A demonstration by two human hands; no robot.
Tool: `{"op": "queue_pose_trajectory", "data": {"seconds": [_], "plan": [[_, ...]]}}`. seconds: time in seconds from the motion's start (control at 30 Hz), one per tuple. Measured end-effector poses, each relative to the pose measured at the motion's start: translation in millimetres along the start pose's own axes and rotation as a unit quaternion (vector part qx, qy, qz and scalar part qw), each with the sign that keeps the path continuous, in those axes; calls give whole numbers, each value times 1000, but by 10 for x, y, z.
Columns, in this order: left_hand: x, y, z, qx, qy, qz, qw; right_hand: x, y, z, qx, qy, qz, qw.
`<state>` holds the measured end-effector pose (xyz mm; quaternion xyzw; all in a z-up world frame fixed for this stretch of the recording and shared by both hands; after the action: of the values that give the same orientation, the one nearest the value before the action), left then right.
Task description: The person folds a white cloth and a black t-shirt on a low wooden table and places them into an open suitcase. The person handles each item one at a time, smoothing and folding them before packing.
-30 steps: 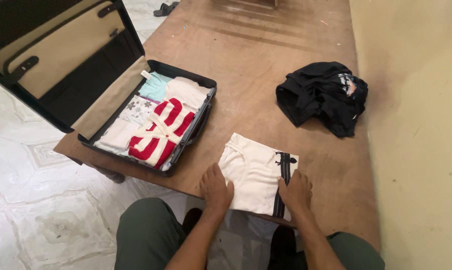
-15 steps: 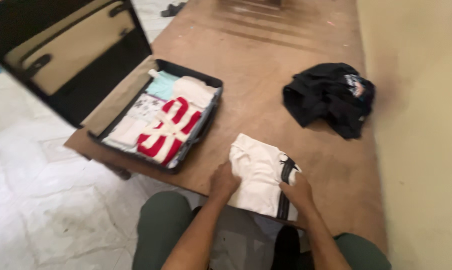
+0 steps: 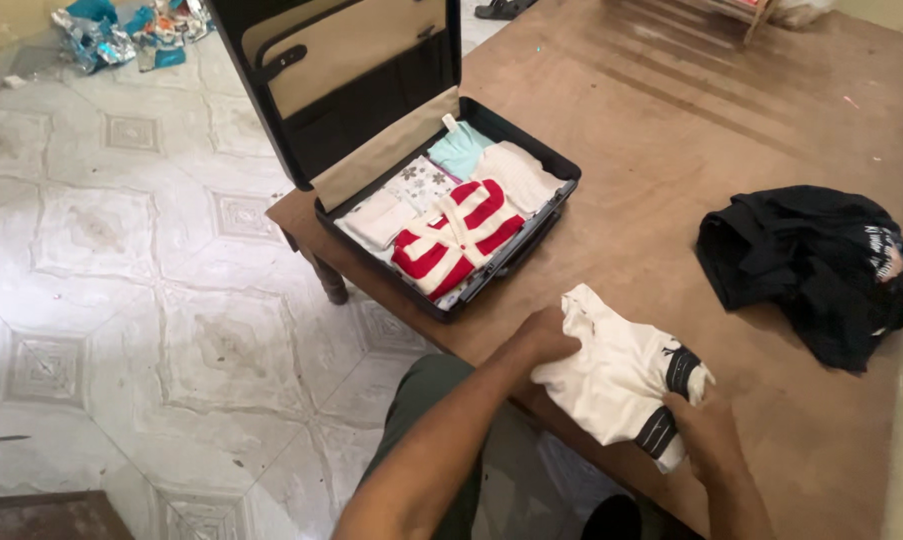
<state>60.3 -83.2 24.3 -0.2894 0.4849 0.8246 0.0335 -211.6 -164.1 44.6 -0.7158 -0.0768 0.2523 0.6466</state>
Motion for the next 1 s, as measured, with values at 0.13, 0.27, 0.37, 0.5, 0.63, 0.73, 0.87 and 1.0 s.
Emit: {"op": "queue_pose_trajectory", "data": {"seconds": [0.13, 0.27, 0.37, 0.5, 0.63, 0.73, 0.87, 1.0], "plan": [[-386, 194, 136, 70, -24, 77, 994, 105, -470, -53, -19, -25, 6, 1000], [-911, 282, 222, 115, 36, 108, 987, 286, -897, -191, -32, -16, 22, 999], [-1342, 282, 249, 141, 35, 167, 975, 557, -1253, -336, -83, -37, -28, 995], [-2018, 215, 203, 145, 60, 157, 975, 1060, -1645, -579, -152, -48, -54, 986], [-2680, -81, 45, 67, 83, 143, 984, 1689, -1848, -902, -214, -50, -51, 974], [-3175, -332, -102, 110, 159, 103, 976, 2250, -1811, -1163, -239, -73, -86, 964], [-3535, -790, -59, 124, 400, -104, 902, 2997, -1541, -1395, -191, -82, -37, 977], [-3274, -1083, 46, 138, 467, -251, 837, 3313, -1446, -1167, -299, -89, 170, 935]]}}
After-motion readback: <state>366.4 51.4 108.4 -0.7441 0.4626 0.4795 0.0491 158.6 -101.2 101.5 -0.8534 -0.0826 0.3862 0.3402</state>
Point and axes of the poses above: each hand's wrist, its own z-axis away from the middle knuckle, its own x-axis out of the palm, y = z × x, the point moved 6 cm from there along -z, towards the middle knuckle, and after that the axes turned 10 degrees about -x, right-handed, at the moved point
